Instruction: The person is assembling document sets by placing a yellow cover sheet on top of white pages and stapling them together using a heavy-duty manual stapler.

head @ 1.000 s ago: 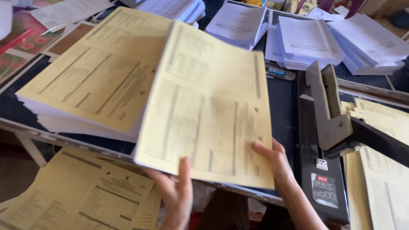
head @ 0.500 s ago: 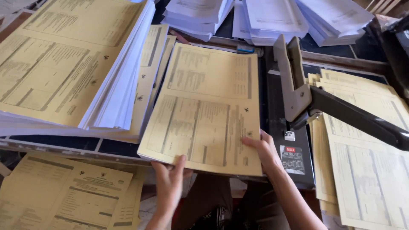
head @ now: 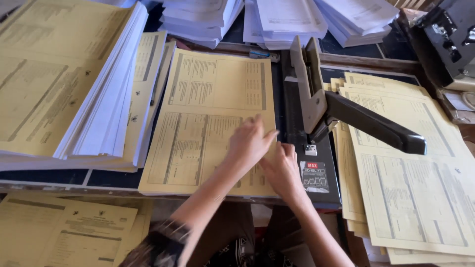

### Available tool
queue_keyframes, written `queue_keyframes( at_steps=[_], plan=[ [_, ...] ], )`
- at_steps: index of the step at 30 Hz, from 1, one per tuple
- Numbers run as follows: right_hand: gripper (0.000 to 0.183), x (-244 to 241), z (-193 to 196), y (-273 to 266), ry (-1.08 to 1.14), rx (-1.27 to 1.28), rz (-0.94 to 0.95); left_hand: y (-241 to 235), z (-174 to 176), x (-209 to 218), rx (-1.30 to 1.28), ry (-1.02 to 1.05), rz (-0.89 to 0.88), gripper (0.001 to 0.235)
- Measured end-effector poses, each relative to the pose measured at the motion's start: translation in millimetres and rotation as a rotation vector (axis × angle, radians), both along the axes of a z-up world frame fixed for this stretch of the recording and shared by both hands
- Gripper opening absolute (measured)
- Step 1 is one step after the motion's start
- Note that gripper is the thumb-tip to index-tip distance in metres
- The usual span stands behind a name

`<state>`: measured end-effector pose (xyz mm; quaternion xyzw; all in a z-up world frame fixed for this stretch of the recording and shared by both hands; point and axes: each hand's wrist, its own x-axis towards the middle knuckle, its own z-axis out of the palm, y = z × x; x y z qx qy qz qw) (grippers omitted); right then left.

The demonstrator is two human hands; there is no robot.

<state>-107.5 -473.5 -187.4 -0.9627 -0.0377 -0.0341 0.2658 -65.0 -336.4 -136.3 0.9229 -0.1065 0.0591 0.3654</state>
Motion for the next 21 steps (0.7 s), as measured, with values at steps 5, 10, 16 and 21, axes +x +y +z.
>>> queue_keyframes(
  at_steps=[5,10,16,21],
  plan=[
    [0.057,-22.0,22.4,4.6,-0.019,-0.077,0.085,-45.3,-39.3,78.0,0.250,0.177,0.113,0.077],
    [0.047,-27.8,36.2,-21.4,-0.004,0.395,0.149,-6.0,-67.0,108.4,-0.059,0.353,-0.009,0.036],
    [0.044,8.4,42.8,-7.7,0.133,0.862,0.077,25.9,1.6,57.2,-0.814,0.469,0.020,0.037],
    [0.035,49.5,25.2,9.8,0.234,1.001,-0.118,21.6,-4.4,60.3,-0.643,0.373,-0.012,0.042]
  ],
)
